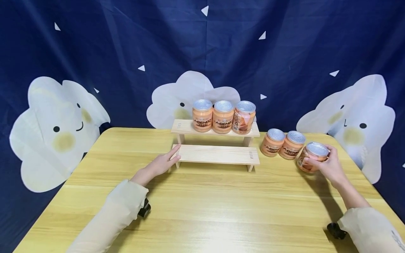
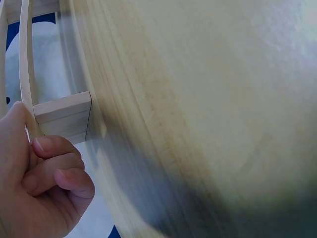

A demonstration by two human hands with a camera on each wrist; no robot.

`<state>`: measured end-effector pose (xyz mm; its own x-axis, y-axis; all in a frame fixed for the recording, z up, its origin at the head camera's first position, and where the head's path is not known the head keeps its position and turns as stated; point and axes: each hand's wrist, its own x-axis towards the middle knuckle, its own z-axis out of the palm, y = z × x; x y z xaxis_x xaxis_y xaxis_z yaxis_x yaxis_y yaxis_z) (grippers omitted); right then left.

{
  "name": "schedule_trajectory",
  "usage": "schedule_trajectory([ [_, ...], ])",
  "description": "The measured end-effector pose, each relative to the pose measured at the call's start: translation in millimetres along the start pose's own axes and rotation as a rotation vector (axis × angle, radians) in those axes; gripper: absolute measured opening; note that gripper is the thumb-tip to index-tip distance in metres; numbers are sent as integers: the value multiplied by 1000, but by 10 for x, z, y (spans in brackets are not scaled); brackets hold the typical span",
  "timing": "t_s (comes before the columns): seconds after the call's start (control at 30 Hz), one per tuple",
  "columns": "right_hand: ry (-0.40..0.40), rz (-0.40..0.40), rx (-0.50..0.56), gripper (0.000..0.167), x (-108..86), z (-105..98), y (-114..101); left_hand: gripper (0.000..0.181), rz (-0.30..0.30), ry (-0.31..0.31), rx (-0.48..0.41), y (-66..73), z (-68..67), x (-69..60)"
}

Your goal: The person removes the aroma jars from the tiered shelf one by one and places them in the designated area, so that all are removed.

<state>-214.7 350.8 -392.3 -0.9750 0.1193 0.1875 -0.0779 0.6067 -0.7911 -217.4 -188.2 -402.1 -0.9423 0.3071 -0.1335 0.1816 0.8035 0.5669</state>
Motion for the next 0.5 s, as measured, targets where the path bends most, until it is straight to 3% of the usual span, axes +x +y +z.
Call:
schedule_trajectory([
  [0.3, 4, 49, 54, 71, 209, -85, 136, 61, -2, 1, 14, -12, -2, 12],
  [0.5, -55, 35, -1, 74, 303, -111, 147, 61, -11, -4, 11, -3, -6, 5],
])
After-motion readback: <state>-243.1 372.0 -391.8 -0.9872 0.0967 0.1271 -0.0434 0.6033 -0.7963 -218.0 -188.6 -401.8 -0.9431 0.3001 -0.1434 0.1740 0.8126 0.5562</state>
